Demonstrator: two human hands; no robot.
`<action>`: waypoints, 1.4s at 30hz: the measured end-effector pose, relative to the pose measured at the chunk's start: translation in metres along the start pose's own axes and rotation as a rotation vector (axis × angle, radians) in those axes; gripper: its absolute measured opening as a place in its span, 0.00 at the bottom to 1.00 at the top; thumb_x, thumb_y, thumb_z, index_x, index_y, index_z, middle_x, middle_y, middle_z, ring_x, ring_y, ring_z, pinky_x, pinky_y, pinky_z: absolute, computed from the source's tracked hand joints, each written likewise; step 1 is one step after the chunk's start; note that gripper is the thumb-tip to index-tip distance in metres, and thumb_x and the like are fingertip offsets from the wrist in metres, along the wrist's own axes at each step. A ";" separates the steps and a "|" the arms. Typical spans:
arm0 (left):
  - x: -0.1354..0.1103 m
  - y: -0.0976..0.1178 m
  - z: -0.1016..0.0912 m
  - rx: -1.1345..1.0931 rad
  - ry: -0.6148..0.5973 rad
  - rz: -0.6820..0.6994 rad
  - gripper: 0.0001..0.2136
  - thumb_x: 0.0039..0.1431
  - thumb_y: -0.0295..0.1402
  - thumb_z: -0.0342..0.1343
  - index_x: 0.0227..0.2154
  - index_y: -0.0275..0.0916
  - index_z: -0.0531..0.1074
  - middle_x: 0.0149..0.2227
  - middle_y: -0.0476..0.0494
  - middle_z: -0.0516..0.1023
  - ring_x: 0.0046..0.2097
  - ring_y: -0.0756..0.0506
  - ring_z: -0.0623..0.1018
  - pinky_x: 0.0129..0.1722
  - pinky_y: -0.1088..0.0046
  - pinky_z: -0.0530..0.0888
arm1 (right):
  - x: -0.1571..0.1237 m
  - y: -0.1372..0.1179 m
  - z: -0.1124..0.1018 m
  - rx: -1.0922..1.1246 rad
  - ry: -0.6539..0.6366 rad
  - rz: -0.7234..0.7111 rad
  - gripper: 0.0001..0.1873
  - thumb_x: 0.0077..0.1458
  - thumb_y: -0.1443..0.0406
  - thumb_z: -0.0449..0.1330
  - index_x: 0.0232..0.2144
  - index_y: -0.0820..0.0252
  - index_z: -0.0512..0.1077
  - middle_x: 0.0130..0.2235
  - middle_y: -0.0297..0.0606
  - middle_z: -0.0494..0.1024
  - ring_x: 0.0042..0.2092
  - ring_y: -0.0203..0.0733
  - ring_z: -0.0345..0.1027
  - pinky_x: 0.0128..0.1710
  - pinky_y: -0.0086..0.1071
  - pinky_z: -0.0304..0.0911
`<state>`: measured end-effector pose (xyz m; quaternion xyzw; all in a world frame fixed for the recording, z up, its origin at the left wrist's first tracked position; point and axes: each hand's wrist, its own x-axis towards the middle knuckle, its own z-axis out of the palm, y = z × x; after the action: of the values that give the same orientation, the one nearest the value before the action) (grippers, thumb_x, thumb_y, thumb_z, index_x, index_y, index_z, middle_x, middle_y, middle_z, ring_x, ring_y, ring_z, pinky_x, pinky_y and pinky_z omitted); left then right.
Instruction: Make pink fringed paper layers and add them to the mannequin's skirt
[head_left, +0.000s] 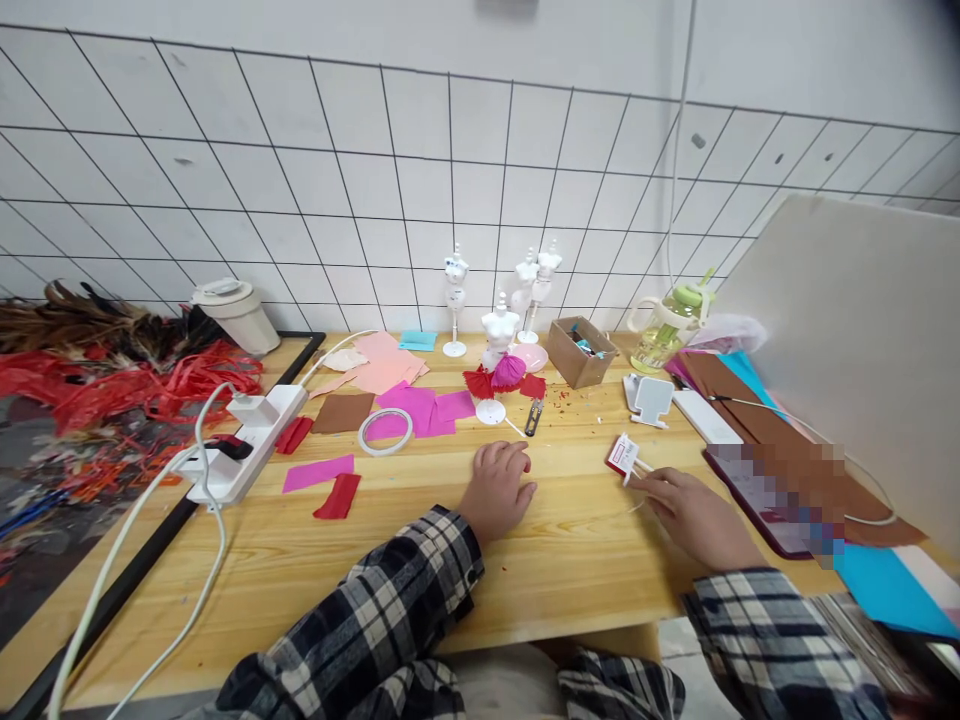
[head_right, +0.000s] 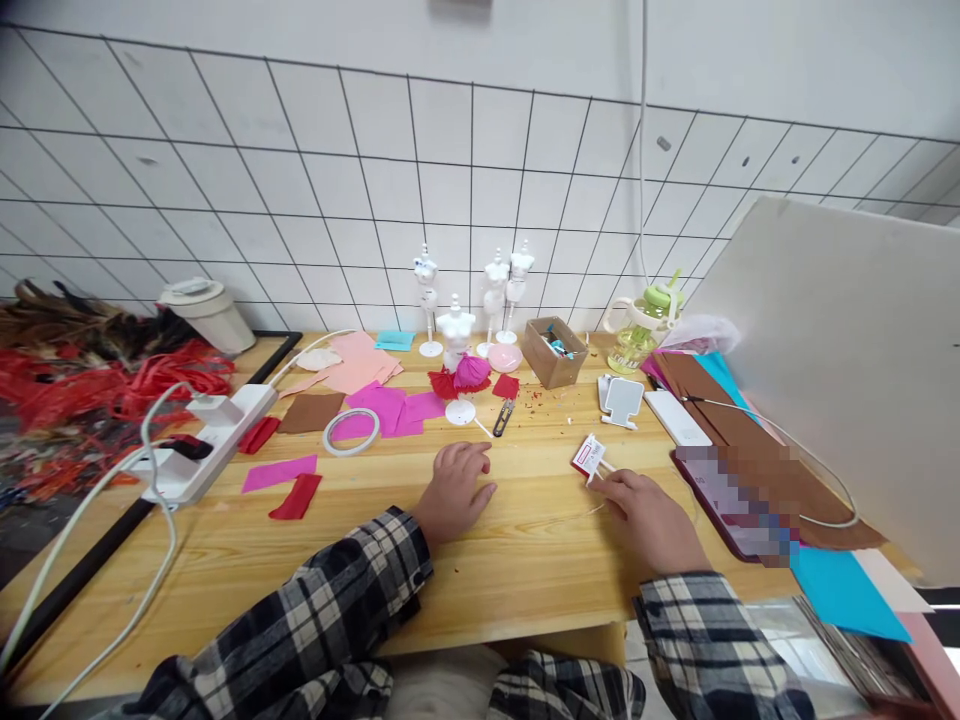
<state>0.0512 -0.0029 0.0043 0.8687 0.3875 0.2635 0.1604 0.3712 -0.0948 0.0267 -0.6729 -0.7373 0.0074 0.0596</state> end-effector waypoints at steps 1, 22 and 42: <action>0.000 0.001 -0.002 0.010 0.015 -0.004 0.09 0.59 0.35 0.56 0.41 0.41 0.69 0.57 0.42 0.72 0.57 0.36 0.65 0.59 0.50 0.58 | -0.001 -0.001 0.002 0.001 -0.003 -0.025 0.19 0.58 0.67 0.54 0.47 0.46 0.78 0.52 0.39 0.76 0.48 0.46 0.72 0.46 0.37 0.68; 0.015 0.070 0.045 0.188 -0.188 0.326 0.12 0.67 0.34 0.46 0.40 0.39 0.75 0.40 0.42 0.78 0.52 0.41 0.68 0.61 0.46 0.52 | 0.002 -0.047 0.025 0.280 0.131 -0.101 0.08 0.59 0.64 0.56 0.32 0.55 0.76 0.58 0.42 0.70 0.55 0.49 0.68 0.53 0.44 0.66; 0.013 0.061 0.039 -0.039 -0.096 0.107 0.07 0.56 0.32 0.56 0.28 0.40 0.78 0.31 0.44 0.81 0.40 0.42 0.69 0.47 0.56 0.62 | 0.004 -0.063 0.049 0.175 0.336 -0.301 0.11 0.63 0.65 0.54 0.38 0.58 0.77 0.43 0.42 0.80 0.44 0.43 0.74 0.46 0.36 0.70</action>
<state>0.1171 -0.0355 0.0070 0.8965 0.3273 0.2372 0.1815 0.3038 -0.0932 -0.0159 -0.5396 -0.8055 -0.0498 0.2400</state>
